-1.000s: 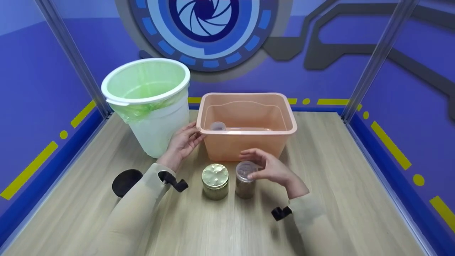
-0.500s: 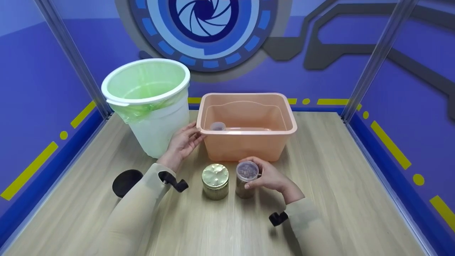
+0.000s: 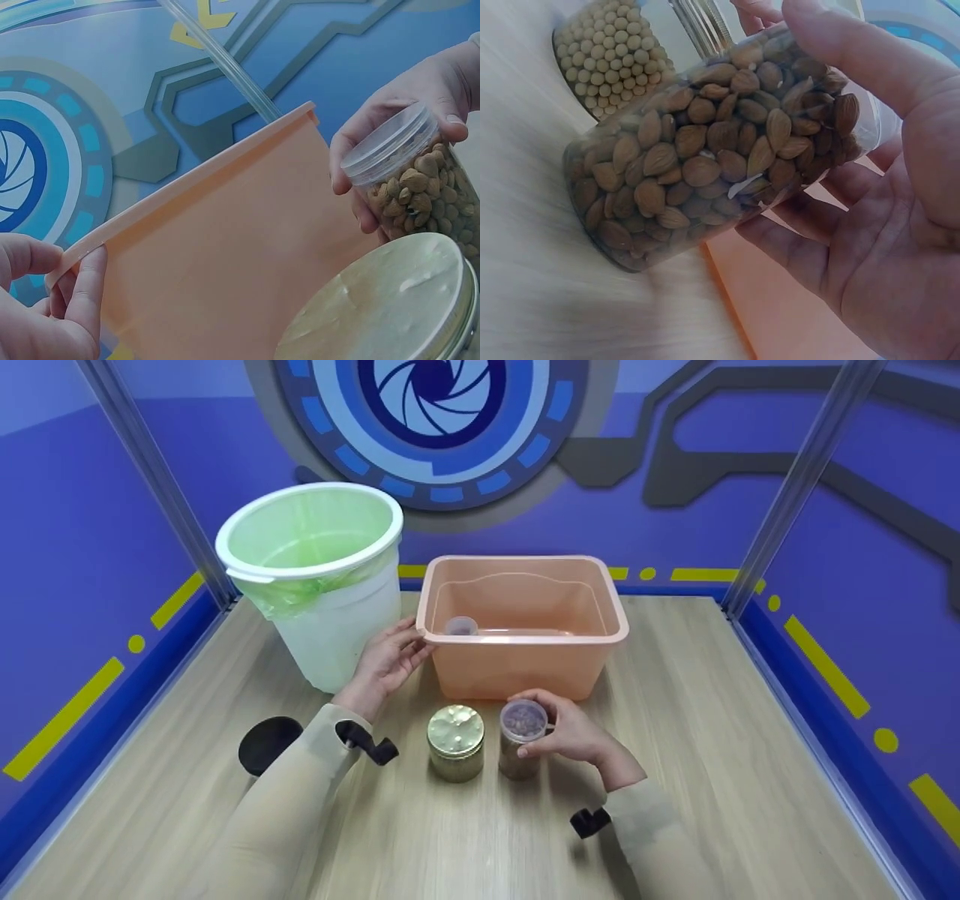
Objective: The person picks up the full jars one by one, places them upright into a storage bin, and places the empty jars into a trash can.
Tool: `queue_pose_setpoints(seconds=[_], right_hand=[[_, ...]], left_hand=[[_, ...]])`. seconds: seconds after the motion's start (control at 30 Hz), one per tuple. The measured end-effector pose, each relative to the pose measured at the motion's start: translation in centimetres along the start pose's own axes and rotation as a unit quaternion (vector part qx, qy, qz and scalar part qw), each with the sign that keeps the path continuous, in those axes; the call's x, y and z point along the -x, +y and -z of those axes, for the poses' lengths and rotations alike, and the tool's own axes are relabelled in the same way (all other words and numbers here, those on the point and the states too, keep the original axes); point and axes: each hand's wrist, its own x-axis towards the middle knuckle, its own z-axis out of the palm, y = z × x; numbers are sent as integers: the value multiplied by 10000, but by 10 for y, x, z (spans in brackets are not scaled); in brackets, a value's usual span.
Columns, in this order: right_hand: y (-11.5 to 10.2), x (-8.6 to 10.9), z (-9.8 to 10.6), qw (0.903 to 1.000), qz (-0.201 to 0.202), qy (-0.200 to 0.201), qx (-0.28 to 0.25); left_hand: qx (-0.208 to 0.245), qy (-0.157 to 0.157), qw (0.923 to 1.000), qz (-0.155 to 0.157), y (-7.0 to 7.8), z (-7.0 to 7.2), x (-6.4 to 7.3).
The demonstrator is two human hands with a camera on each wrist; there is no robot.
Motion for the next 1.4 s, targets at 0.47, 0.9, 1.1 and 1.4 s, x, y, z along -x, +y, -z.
queue_pose_setpoints(seconds=[0.47, 0.9, 1.1, 1.4], right_hand=[[-70, -22, 27, 9973, 611, 336, 209], [-140, -86, 57, 9864, 150, 1500, 659], [-132, -115, 65, 9798, -369, 1751, 890], [-91, -144, 65, 9800, -927, 1398, 1070]], left_hand=[[-8, -13, 10000, -30, 1, 2, 0], [2, -20, 10000, -87, -1, 2, 0], [-8, -12, 10000, -46, -1, 1, 0], [-20, 14, 10000, 8, 0, 0, 0]])
